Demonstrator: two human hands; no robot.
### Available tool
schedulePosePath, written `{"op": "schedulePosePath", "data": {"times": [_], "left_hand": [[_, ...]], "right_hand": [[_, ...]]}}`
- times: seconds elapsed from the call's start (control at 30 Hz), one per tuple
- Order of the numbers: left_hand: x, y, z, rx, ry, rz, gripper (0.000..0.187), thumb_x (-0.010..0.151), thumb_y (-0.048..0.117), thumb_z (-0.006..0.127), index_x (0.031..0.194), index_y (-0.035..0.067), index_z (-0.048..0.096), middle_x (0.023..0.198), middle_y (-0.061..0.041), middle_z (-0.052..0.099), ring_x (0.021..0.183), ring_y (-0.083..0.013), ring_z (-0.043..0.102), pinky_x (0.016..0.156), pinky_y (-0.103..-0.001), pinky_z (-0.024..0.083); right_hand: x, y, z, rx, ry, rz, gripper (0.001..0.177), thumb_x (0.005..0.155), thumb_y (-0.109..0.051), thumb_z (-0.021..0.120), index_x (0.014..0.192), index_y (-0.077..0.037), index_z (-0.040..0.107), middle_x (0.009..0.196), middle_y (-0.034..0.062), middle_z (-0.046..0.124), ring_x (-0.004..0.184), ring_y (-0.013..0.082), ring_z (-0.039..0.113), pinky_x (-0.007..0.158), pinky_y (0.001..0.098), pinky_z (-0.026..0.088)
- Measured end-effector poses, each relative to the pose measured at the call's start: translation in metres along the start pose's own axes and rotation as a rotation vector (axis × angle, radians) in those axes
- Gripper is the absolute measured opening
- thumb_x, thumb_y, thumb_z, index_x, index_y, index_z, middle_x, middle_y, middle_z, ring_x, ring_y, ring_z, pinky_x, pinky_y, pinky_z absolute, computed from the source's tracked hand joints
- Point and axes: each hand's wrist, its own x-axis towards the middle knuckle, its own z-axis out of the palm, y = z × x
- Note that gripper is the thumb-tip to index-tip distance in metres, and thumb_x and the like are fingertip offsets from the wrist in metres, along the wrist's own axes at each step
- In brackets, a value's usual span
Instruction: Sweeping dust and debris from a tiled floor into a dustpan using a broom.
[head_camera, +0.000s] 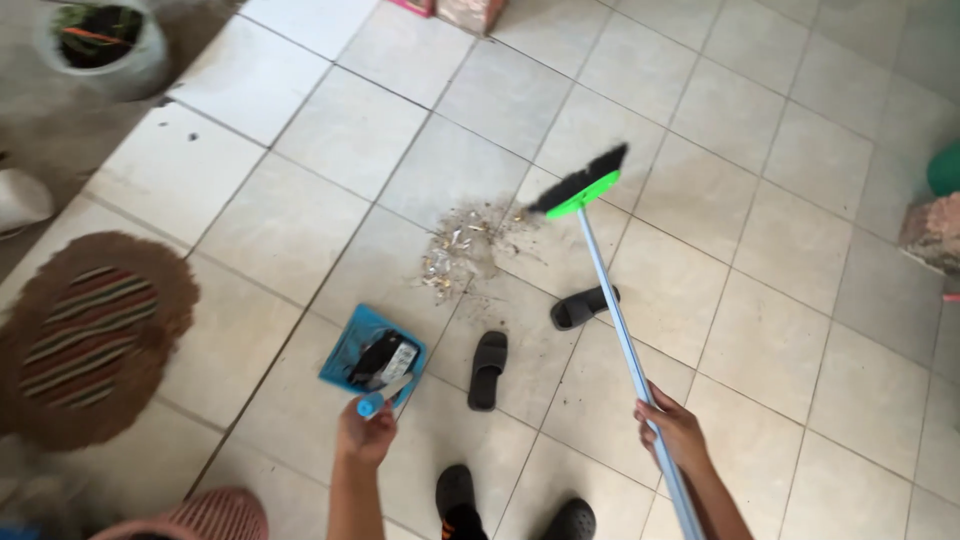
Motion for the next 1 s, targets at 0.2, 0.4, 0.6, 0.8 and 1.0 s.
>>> {"op": "schedulePosePath", "data": {"times": [0.2, 0.4, 0.6, 0.8, 1.0], "left_hand": [[0.064, -0.045, -0.003, -0.075, 0.172, 0.351, 0.028, 0.099, 0.037, 0.049, 0.107, 0.011, 0.057, 0.085, -0.01, 0.063, 0.07, -0.0188, 0.059, 0.055, -0.026, 0.049], [0.262, -0.159, -0.055, 0.556, 0.271, 0.762, 0.032, 0.093, 0.015, 0.056, 0.125, 0.013, 0.059, 0.077, -0.008, 0.056, 0.065, -0.0233, 0.05, 0.052, -0.035, 0.041], [0.328, -0.212, 0.059, 2.806, 0.144, 0.44, 0.096, 0.081, 0.014, 0.077, 0.159, 0.026, 0.024, 0.168, -0.007, 0.017, 0.152, -0.0296, 0.017, 0.118, -0.055, 0.025], [0.409, -0.223, 0.036, 3.083, 0.078, 0.877, 0.075, 0.09, 0.023, 0.074, 0.155, 0.023, 0.035, 0.154, -0.012, 0.042, 0.145, -0.0343, 0.036, 0.124, -0.058, 0.03], [0.422, -0.301, 0.068, 2.352, 0.22, 0.592, 0.1, 0.077, 0.033, 0.081, 0.157, 0.011, 0.024, 0.15, -0.022, 0.043, 0.131, -0.0403, 0.049, 0.107, -0.052, 0.045]], "right_hand": [[0.09, 0.033, 0.015, 0.449, -0.083, -0.065, 0.057, 0.094, -0.005, 0.064, 0.149, -0.002, 0.051, 0.08, 0.0044, 0.058, 0.051, 0.0071, 0.05, 0.044, 0.0212, 0.041], [0.174, 0.102, 0.007, 0.471, 0.044, -0.03, 0.056, 0.097, -0.012, 0.058, 0.152, -0.015, 0.048, 0.08, 0.0025, 0.059, 0.048, 0.006, 0.051, 0.038, 0.0228, 0.043], [0.243, 0.215, -0.021, 0.689, -0.008, -0.015, 0.057, 0.102, -0.015, 0.055, 0.158, -0.017, 0.044, 0.083, 0.0024, 0.062, 0.05, 0.0074, 0.055, 0.041, 0.0228, 0.047], [0.236, 0.279, -0.031, 0.831, -0.02, 0.046, 0.059, 0.104, -0.014, 0.053, 0.161, -0.017, 0.038, 0.083, 0.0035, 0.061, 0.052, 0.0088, 0.055, 0.045, 0.0231, 0.048], [0.252, 0.284, -0.059, 0.794, -0.039, 0.0, 0.062, 0.102, -0.01, 0.051, 0.161, -0.015, 0.036, 0.082, 0.0057, 0.061, 0.05, 0.0098, 0.051, 0.044, 0.0238, 0.045]]}}
